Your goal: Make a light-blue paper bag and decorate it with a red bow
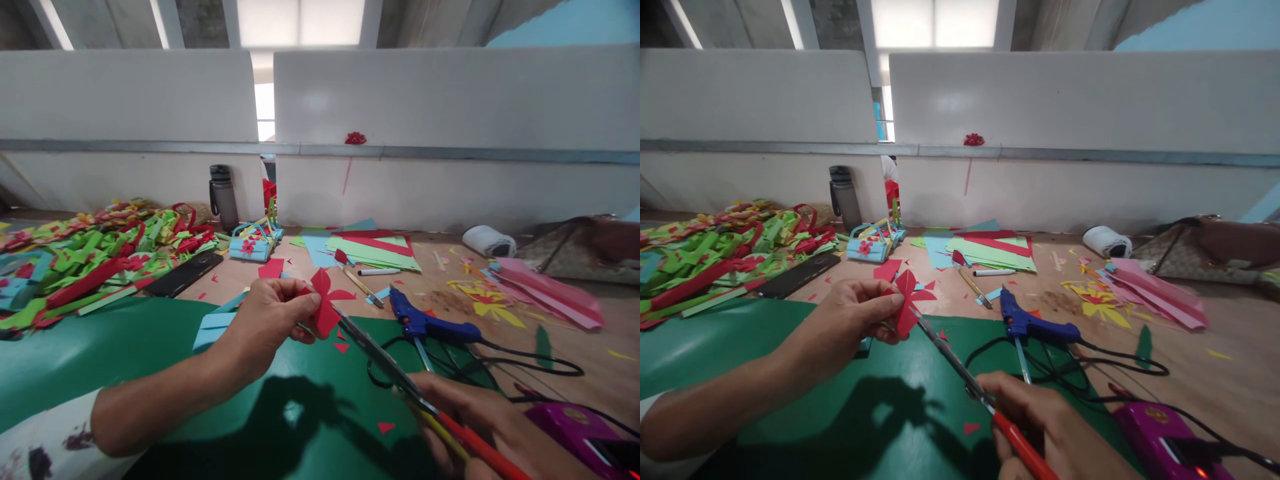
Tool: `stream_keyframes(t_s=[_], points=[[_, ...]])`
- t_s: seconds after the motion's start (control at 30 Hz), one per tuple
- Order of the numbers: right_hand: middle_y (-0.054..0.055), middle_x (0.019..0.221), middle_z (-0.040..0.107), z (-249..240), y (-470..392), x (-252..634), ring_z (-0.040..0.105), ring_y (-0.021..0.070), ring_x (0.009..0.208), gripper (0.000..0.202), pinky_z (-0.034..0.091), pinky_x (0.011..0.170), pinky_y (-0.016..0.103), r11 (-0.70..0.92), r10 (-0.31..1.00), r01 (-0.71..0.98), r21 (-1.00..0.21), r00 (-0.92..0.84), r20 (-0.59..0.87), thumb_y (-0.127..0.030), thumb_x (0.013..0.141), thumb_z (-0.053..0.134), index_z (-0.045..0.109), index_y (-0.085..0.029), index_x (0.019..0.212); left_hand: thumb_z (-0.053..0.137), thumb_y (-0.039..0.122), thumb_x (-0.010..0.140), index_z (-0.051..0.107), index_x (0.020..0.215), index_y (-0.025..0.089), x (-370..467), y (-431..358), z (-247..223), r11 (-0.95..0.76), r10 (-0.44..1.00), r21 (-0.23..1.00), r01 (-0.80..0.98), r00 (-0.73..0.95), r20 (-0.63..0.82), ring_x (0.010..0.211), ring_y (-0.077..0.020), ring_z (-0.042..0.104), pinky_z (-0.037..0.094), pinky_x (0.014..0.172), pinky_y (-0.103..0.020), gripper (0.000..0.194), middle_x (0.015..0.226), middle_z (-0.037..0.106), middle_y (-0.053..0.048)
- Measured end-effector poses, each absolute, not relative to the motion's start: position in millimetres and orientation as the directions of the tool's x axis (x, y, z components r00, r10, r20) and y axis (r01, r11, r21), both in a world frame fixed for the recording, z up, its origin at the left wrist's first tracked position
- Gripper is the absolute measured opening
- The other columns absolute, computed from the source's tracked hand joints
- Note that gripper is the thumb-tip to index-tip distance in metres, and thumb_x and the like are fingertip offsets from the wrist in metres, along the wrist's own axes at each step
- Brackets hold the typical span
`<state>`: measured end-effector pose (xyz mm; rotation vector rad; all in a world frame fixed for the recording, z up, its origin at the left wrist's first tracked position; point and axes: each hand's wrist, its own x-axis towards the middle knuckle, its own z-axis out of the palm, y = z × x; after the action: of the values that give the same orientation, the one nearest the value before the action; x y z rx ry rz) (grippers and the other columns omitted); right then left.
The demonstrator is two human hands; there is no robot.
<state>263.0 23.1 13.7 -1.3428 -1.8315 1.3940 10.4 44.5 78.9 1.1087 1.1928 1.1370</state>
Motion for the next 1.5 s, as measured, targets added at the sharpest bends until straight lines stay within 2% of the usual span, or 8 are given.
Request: stream_keyframes(t_s=[0.13, 0.27, 0.43, 0.63, 0.83, 1.1, 1.3, 1.5], points=[[0.0, 0.06, 0.055, 12, 21, 263, 0.053, 0.0143, 0.055, 0.027, 0.046, 0.052, 0.023, -0.111, 0.896, 0.342, -0.933, -0.373, -0.243, -0.045, 0.081, 0.053, 0.069, -0.024, 0.087, 0.065, 0.026, 0.072, 0.058, 0.057, 0.014, 11, 44, 77, 0.111, 0.993, 0.992, -0.055, 0.041, -0.108, 0.048, -0.0092, 0.056, 0.043, 0.047, -0.018, 0.02, 0.051, 0.06, 0.0], [0.0, 0.065, 0.058, 14, 19, 265, 0.054, 0.0153, 0.058, 0.022, 0.046, 0.053, 0.023, -0.08, 0.876, 0.378, -0.922, -0.415, -0.246, -0.038, 0.074, 0.062, 0.069, -0.027, 0.092, 0.065, 0.027, 0.072, 0.059, 0.06, 0.014, 11, 44, 74, 0.101, 0.994, 0.992, -0.079, 0.06, -0.096, 0.049, -0.0101, 0.058, 0.046, 0.049, -0.019, 0.018, 0.053, 0.062, 0.0], [-0.001, 0.065, 0.055, 20, 20, 262, 0.054, 0.0145, 0.059, 0.022, 0.048, 0.058, 0.023, -0.104, 0.829, 0.395, -0.913, -0.473, -0.299, -0.039, 0.08, 0.056, 0.066, -0.026, 0.095, 0.064, 0.027, 0.073, 0.06, 0.062, 0.013, 12, 43, 73, 0.104, 0.993, 0.992, -0.072, 0.062, -0.1, 0.051, -0.0104, 0.059, 0.046, 0.048, -0.018, 0.018, 0.055, 0.063, -0.002], [0.0, 0.066, 0.06, 35, 20, 255, 0.058, 0.016, 0.059, 0.021, 0.049, 0.058, 0.023, 0.0, 0.852, 0.432, -0.902, -0.472, -0.226, -0.029, 0.07, 0.064, 0.069, -0.024, 0.09, 0.064, 0.027, 0.072, 0.058, 0.061, 0.014, 13, 44, 72, 0.106, 0.993, 0.993, -0.056, 0.048, -0.103, 0.052, -0.0115, 0.059, 0.046, 0.05, -0.019, 0.019, 0.057, 0.063, -0.003], [-0.001, 0.058, 0.059, 28, 19, 256, 0.056, 0.0154, 0.052, 0.026, 0.046, 0.048, 0.021, 0.079, 0.865, 0.472, -0.878, -0.47, -0.175, -0.031, 0.071, 0.065, 0.069, -0.026, 0.096, 0.064, 0.026, 0.073, 0.058, 0.06, 0.014, 15, 44, 72, 0.131, 0.991, 0.99, -0.058, 0.038, -0.129, 0.05, -0.0109, 0.058, 0.045, 0.048, -0.018, 0.018, 0.056, 0.063, -0.002], [-0.001, 0.052, 0.056, 12, 22, 264, 0.056, 0.016, 0.052, 0.02, 0.04, 0.041, 0.017, 0.156, 0.87, 0.49, -0.858, -0.478, -0.115, -0.031, 0.071, 0.063, 0.069, -0.025, 0.09, 0.063, 0.024, 0.075, 0.058, 0.062, 0.013, 15, 43, 72, 0.118, 0.992, 0.991, -0.065, 0.041, -0.116, 0.051, -0.0112, 0.059, 0.046, 0.048, -0.019, 0.018, 0.056, 0.063, -0.003], [-0.002, 0.062, 0.06, 20, 22, 264, 0.052, 0.0119, 0.052, 0.021, 0.039, 0.044, 0.017, 0.072, 0.857, 0.508, -0.859, -0.471, -0.207, -0.024, 0.068, 0.064, 0.068, -0.024, 0.089, 0.062, 0.024, 0.075, 0.059, 0.063, 0.013, 15, 43, 72, 0.123, 0.992, 0.99, -0.071, 0.043, -0.121, 0.05, -0.0106, 0.059, 0.048, 0.049, -0.019, 0.016, 0.055, 0.063, -0.002], [-0.006, 0.054, 0.049, 19, 22, 264, 0.036, 0.006, 0.044, 0.017, 0.026, 0.039, 0.016, -0.164, 0.746, 0.409, -0.898, -0.544, -0.384, -0.031, 0.076, 0.062, 0.064, -0.023, 0.091, 0.062, 0.026, 0.074, 0.06, 0.063, 0.013, 14, 44, 70, 0.112, 0.992, 0.991, -0.07, 0.061, -0.108, 0.05, -0.0111, 0.06, 0.049, 0.05, -0.02, 0.017, 0.055, 0.064, -0.002]])
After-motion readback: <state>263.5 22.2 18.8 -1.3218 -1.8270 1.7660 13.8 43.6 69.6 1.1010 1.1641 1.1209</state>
